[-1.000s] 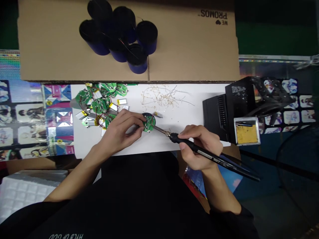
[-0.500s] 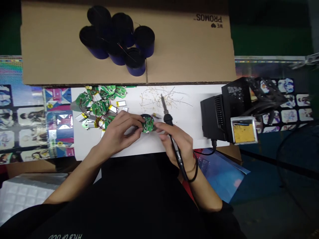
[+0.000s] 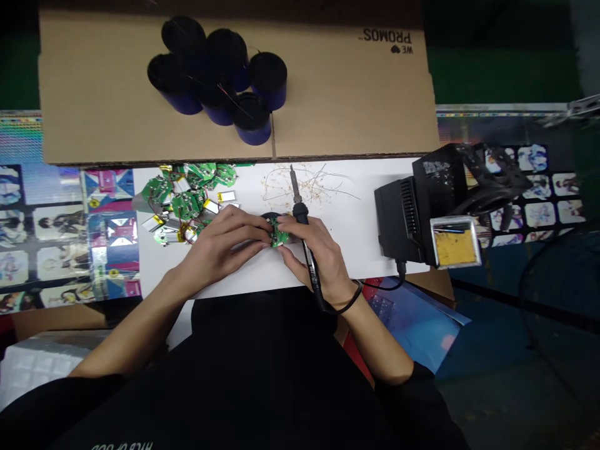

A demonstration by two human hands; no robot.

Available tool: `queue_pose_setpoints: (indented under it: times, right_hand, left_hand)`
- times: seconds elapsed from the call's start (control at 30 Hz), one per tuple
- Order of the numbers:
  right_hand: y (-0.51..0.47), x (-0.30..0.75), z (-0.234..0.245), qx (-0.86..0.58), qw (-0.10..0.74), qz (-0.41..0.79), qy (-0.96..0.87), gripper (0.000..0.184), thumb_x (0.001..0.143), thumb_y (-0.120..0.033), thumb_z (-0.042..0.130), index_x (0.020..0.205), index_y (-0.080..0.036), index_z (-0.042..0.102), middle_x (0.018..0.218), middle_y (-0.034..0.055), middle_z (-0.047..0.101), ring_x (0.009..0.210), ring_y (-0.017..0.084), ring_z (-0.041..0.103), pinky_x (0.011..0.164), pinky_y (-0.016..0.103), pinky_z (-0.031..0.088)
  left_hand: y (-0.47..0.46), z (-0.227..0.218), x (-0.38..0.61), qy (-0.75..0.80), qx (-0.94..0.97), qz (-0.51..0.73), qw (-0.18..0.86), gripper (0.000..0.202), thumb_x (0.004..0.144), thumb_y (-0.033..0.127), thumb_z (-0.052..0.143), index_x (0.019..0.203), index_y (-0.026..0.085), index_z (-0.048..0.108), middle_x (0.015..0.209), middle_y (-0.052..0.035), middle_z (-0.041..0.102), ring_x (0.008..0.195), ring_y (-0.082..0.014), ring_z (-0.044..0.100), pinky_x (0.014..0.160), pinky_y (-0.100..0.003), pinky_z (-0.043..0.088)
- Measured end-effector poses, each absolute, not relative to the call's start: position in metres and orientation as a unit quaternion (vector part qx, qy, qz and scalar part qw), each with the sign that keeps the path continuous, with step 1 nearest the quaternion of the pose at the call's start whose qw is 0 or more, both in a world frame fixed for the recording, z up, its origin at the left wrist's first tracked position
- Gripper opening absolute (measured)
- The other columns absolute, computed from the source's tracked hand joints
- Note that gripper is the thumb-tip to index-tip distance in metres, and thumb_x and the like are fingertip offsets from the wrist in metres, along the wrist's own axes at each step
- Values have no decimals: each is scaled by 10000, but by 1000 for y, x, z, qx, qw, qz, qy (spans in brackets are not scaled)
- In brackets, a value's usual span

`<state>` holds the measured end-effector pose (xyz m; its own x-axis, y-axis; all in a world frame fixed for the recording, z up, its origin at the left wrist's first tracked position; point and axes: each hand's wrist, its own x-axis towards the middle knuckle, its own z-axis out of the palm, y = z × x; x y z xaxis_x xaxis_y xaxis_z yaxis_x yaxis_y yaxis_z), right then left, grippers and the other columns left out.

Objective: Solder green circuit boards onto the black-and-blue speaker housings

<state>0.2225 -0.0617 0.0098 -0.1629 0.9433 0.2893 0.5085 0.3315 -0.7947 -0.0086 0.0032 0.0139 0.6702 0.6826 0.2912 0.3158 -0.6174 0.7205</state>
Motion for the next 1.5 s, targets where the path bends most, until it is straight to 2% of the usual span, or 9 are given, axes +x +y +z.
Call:
queue_pose_setpoints:
  times: [0.13,0.2,0.27,0.37,0.5,0.57,0.67,0.93,1.5]
  right_hand:
    - [-60,227,14,-493,397,266,-727,483,951,-143,761,1389,-288,617,1395,101,759,1264,265,733,1072,479,619]
    - [-64,228,18,-513,408,275,-703,378,987,-203,730,1348,-285,656,1332,93,781,1207,264,749,1047,476,622]
    - [-70,229,22,-548,457,281,-642,272,1048,-332,645,1314,-283,678,1118,68,805,1017,245,777,926,453,647]
    - [-80,233,26,-573,578,278,-510,340,1020,-488,643,1291,-284,663,876,9,699,694,183,682,600,338,582]
    - [-103,243,30,-577,608,251,-484,232,929,-384,756,1113,-254,696,770,-15,665,560,153,626,443,273,467]
    - [-117,247,31,-582,584,221,-521,159,914,-287,763,1057,-241,712,730,-12,696,521,159,654,420,277,502]
    - [-135,246,33,-587,526,204,-580,234,860,-206,780,1087,-233,726,778,17,775,491,166,684,403,283,553]
    - [-131,229,27,-567,465,136,-666,241,833,-203,770,1066,-248,729,781,15,803,609,210,785,559,315,687]
    - [-129,234,25,-542,433,142,-706,260,820,-176,749,1062,-256,701,763,-2,771,593,205,753,472,313,633]
  left_hand:
    - [11,23,-9,266,888,228,298,152,1095,245,593,1102,208,740,1212,-97,780,1046,-246,637,965,-421,513]
    - [16,28,-7,253,899,210,289,168,1097,245,576,1099,201,739,1215,-101,772,1047,-255,626,959,-424,517]
    - [21,31,-6,239,908,192,285,194,1103,245,550,1093,194,737,1209,-105,764,1048,-258,626,958,-423,520]
    - [29,36,-5,213,923,164,277,223,1103,233,518,1082,186,735,1191,-106,752,1047,-261,628,963,-417,522]
    - [40,42,-3,190,937,120,266,187,1074,210,547,1057,192,733,1175,-102,739,1023,-263,626,959,-413,524]
    - [44,46,-2,179,941,101,270,175,1063,201,559,1044,205,733,1167,-96,736,1018,-262,628,955,-408,523]
    - [49,50,0,161,944,81,275,183,1062,206,554,1032,213,734,1158,-93,731,1022,-263,626,941,-398,520]
    - [54,53,1,159,934,82,308,177,1056,237,572,1011,239,743,1133,-84,726,1000,-261,624,934,-406,507]
    - [55,51,4,145,952,56,264,129,1011,196,600,985,241,717,1136,-75,715,1021,-272,621,925,-417,507]
